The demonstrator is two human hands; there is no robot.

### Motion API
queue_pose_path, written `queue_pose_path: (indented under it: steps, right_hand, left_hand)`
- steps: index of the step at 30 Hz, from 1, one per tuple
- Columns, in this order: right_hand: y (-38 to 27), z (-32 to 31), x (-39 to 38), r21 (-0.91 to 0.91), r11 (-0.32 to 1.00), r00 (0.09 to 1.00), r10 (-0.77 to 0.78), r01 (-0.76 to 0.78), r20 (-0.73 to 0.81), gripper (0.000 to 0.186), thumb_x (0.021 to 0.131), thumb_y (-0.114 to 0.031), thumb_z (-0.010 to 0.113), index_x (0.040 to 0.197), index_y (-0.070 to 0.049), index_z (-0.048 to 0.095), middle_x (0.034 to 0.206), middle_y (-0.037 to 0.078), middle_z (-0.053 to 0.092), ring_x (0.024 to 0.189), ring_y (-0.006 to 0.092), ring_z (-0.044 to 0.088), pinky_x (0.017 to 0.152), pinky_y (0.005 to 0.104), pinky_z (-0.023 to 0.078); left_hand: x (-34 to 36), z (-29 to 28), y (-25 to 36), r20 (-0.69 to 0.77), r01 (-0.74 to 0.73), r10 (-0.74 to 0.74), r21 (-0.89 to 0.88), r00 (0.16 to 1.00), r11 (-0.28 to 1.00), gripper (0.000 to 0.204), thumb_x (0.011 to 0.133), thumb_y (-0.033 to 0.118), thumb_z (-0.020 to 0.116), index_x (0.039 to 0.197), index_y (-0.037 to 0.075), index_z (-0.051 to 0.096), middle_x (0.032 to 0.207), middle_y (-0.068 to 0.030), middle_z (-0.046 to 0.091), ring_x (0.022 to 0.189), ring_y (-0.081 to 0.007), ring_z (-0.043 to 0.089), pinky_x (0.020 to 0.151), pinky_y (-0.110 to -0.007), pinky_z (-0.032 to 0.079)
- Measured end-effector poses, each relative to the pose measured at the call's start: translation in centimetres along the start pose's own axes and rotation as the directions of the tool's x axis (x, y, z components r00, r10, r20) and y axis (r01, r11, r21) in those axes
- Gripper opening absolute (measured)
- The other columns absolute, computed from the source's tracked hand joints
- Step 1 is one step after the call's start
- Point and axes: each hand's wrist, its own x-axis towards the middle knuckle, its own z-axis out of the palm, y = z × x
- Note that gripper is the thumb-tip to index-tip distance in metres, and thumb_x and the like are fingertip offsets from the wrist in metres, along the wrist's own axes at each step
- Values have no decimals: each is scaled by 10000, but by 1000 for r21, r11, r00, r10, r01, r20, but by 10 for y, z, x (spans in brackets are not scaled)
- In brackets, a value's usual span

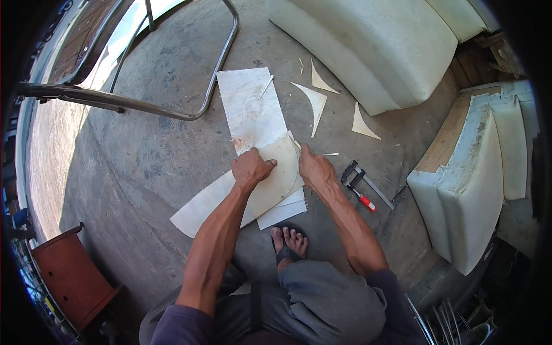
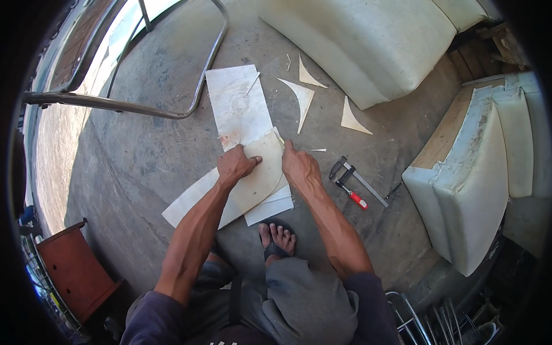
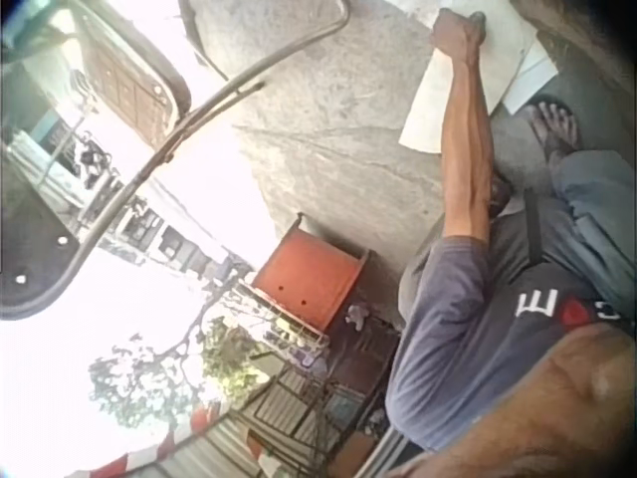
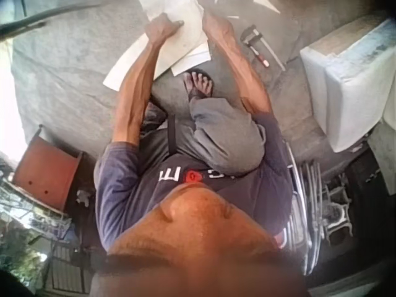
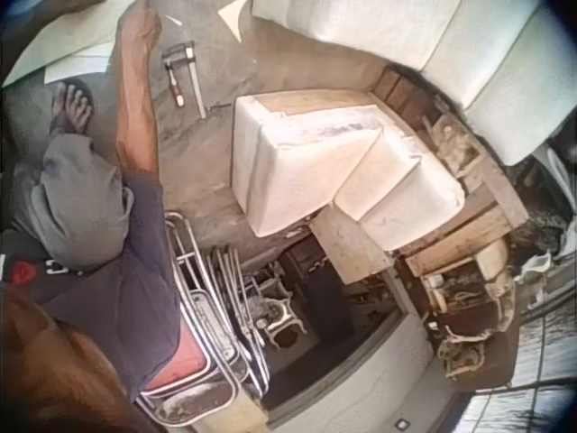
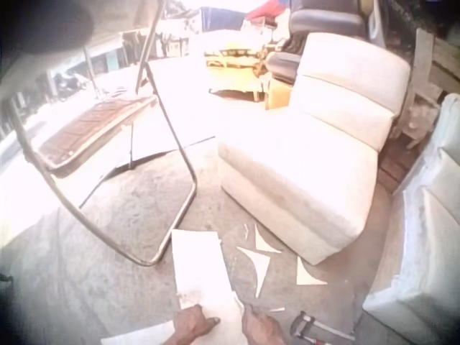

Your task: The person traces the outline of a wooden furniture component onto a piece of light-colored upholstery fabric and then cuts the fabric using a knife.

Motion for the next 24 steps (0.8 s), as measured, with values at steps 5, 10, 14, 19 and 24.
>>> queue_pose_path:
  steps: [5,10,14,19,24]
  right_hand:
    - [-1,-3,-5,-44,998,997,53,-50,62,290,1018,-207,441,1226,-9,487,1004,350,696,991,534,687,865,590,535]
    - [-4,-9,-9,-43,997,992,68,-64,110,299,1023,-204,434,1247,-13,486,1019,353,694,1010,531,685,894,595,523]
    - [1,-2,-14,-28,996,991,90,-88,100,306,1027,-215,435,1258,-19,480,1011,353,695,1008,526,688,894,594,523]
    - [1,-1,-24,-33,993,987,113,-110,113,294,1027,-216,439,1248,-24,470,1001,361,693,1004,534,685,891,597,521]
    - [4,16,-36,19,991,987,132,-134,89,287,1035,-233,441,1238,-31,459,960,374,686,971,557,677,869,620,515]
  left_hand:
    - [0,3,0,-15,13,-14,-34,1000,999,695,829,555,762,1221,-12,675,1158,-239,734,1140,-379,683,1050,-528,411]
    - [-1,3,-1,-15,27,-27,-41,1000,999,675,830,539,769,1214,-9,681,1153,-239,735,1128,-377,687,1050,-538,406]
    - [-2,11,-3,-144,4,-11,-54,990,999,574,783,492,805,1083,7,740,1029,-215,762,1007,-345,725,978,-480,441]
    - [-2,12,-1,-130,17,-25,-63,991,998,566,783,483,807,1079,6,740,1021,-212,762,1002,-346,724,982,-476,433]
    - [-4,12,-4,-123,23,-30,-53,992,998,571,789,490,801,1087,7,737,1041,-216,759,1024,-349,720,979,-482,432]
